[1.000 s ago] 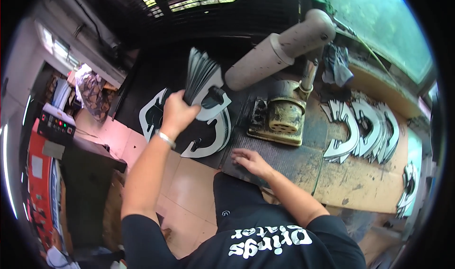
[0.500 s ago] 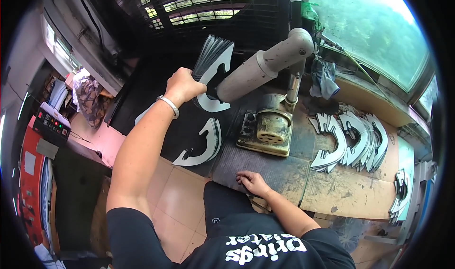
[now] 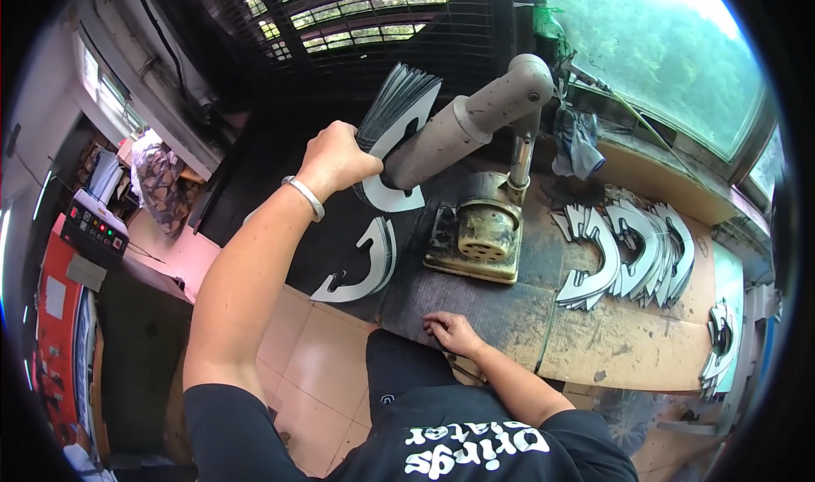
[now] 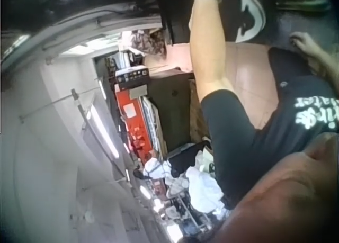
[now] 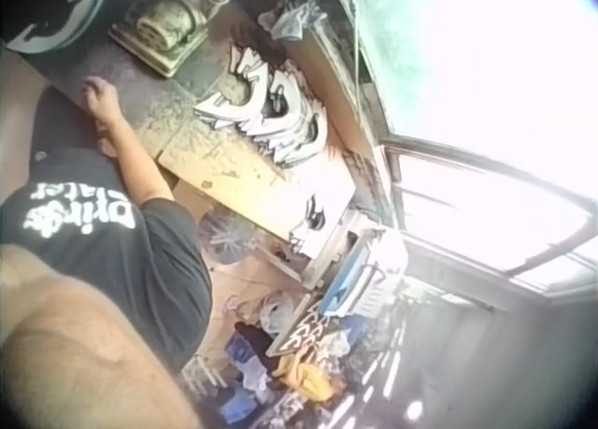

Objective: Manually shave or trim the edges of stacked shoe component pieces using a machine.

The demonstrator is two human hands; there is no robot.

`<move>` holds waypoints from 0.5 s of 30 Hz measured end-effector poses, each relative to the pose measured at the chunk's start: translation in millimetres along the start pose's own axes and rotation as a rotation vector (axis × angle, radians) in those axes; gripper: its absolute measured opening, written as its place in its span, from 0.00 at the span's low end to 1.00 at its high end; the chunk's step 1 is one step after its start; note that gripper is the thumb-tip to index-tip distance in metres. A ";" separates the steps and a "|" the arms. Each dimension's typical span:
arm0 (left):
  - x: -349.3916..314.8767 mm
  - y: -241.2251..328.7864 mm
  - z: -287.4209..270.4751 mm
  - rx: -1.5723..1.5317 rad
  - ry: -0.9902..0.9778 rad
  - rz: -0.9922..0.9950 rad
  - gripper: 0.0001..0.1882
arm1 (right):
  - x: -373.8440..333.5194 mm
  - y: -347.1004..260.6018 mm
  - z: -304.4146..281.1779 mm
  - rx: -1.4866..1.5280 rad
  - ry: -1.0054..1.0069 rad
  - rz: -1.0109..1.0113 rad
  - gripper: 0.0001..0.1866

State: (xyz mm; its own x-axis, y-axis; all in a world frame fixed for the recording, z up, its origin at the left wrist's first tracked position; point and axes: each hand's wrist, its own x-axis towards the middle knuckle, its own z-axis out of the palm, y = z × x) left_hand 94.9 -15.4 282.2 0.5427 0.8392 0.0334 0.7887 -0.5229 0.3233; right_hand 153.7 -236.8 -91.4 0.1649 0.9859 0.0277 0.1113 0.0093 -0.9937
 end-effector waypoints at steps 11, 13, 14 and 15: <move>0.0 2.4 2.6 0.117 0.102 0.083 0.19 | -0.2 -3.8 -0.9 -0.017 -0.004 -0.029 0.13; -0.1 2.9 0.8 0.141 0.115 0.086 0.18 | 0.1 -2.2 -0.1 -0.023 -0.002 -0.021 0.13; 0.6 4.4 0.6 0.137 0.110 0.095 0.18 | 0.0 -0.6 -0.3 -0.028 -0.005 -0.014 0.13; 1.3 6.2 0.6 0.153 0.108 0.098 0.18 | -0.5 1.0 -0.9 -0.030 0.004 -0.010 0.13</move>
State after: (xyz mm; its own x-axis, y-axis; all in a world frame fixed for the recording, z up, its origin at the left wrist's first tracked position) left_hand 100.6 -17.6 283.7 0.5909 0.7904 0.1616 0.7731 -0.6121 0.1665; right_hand 154.6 -237.5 -92.3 0.1677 0.9851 0.0381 0.1422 0.0141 -0.9897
